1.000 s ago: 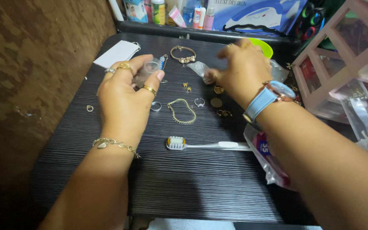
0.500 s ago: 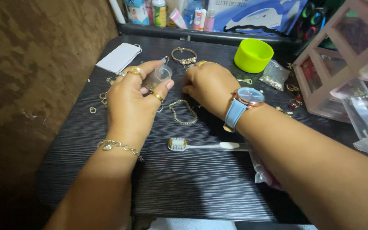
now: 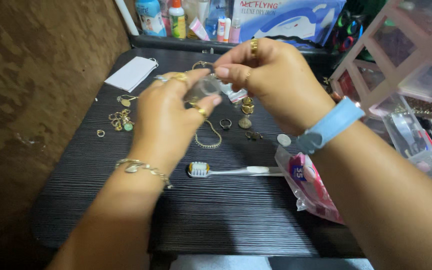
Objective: The person opens a small multi-drawer organizer and removes hair clips and small jewelry pieces, placing them on the table. They then pick up a small notepad, flip through it, and set it aside. The person handles several necklaces and rings, placing some into small plastic bags and others into the organizer drawers.
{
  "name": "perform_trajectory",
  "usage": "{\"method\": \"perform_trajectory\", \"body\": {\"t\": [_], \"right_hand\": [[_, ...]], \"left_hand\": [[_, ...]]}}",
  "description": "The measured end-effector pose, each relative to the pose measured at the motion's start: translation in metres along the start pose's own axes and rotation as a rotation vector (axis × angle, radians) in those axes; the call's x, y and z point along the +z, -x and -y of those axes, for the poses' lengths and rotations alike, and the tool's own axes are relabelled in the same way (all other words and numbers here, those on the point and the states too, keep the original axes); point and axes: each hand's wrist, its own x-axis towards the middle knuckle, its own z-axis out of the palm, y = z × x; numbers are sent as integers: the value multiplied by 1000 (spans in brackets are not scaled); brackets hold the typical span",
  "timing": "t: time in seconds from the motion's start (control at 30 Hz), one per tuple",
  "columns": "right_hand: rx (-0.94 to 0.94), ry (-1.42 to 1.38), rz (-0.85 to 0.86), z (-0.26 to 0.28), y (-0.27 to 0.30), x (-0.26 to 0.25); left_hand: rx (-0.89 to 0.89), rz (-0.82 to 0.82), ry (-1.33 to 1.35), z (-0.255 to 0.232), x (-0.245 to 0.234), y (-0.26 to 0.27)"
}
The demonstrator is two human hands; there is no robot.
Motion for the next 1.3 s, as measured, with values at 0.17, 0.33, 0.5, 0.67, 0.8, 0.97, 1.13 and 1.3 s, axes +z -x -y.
{"method": "perform_trajectory", "body": {"t": [0.17, 0.33, 0.5, 0.67, 0.8, 0.97, 1.13, 1.3], "right_hand": [[-173, 174, -71, 5, 17, -5], [-361, 526, -107, 4, 24, -21], [-451, 614, -106, 5, 26, -32], [-212, 401, -115, 8, 28, -34], [73, -14, -177, 13, 34, -36], [257, -59, -98, 7, 43, -37], [432, -227, -102, -5, 46, -31], [436, -375, -148, -6, 51, -39]], "left_hand": [[-16, -1, 56, -19, 9, -5], [-174, 74, 136, -32, 18, -10], [0, 0, 129, -36, 25, -14], [-225, 95, 299, -40, 35, -13], [-165, -41, 371, -37, 40, -16], [-356, 30, 634, -36, 39, -21], [-534, 177, 746, -44, 30, -24], [-693, 237, 966, -48, 18, -24]]}}
